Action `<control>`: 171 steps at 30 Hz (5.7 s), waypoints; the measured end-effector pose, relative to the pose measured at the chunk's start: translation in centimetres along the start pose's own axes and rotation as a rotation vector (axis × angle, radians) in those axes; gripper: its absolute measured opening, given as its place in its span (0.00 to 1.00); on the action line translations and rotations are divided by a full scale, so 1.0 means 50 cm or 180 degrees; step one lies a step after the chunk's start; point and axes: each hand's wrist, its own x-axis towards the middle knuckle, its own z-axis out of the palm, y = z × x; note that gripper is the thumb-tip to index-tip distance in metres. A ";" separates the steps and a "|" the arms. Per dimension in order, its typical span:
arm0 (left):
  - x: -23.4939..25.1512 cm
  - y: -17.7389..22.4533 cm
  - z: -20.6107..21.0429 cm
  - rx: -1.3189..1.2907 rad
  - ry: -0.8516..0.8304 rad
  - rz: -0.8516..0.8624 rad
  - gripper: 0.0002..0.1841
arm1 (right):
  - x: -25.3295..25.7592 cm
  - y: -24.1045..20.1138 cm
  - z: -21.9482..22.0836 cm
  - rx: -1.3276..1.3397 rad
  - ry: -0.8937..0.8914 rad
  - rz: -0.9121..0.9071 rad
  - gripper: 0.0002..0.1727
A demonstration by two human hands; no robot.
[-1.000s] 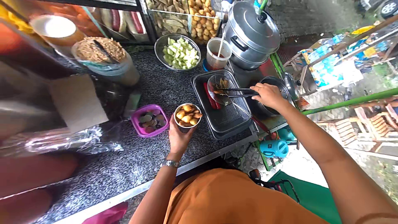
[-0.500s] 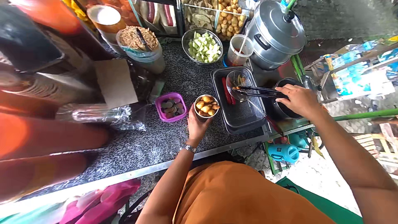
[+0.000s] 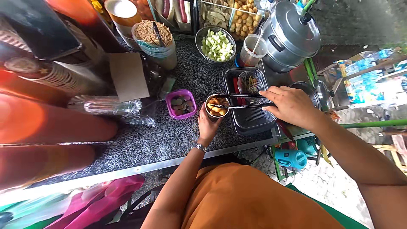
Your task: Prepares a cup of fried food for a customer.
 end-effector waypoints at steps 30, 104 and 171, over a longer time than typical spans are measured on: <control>0.002 -0.004 -0.015 0.0011 -0.0230 -0.0017 0.55 | -0.003 0.006 0.180 0.1234 0.1277 0.0249 0.21; -0.093 0.227 0.270 0.1493 -0.3496 0.3889 0.34 | -0.005 0.259 0.018 0.0696 -0.0533 0.2354 0.24; -0.171 0.002 -0.539 0.0634 0.3396 -0.0209 0.60 | 0.045 -0.051 0.246 0.1763 0.1079 0.0728 0.52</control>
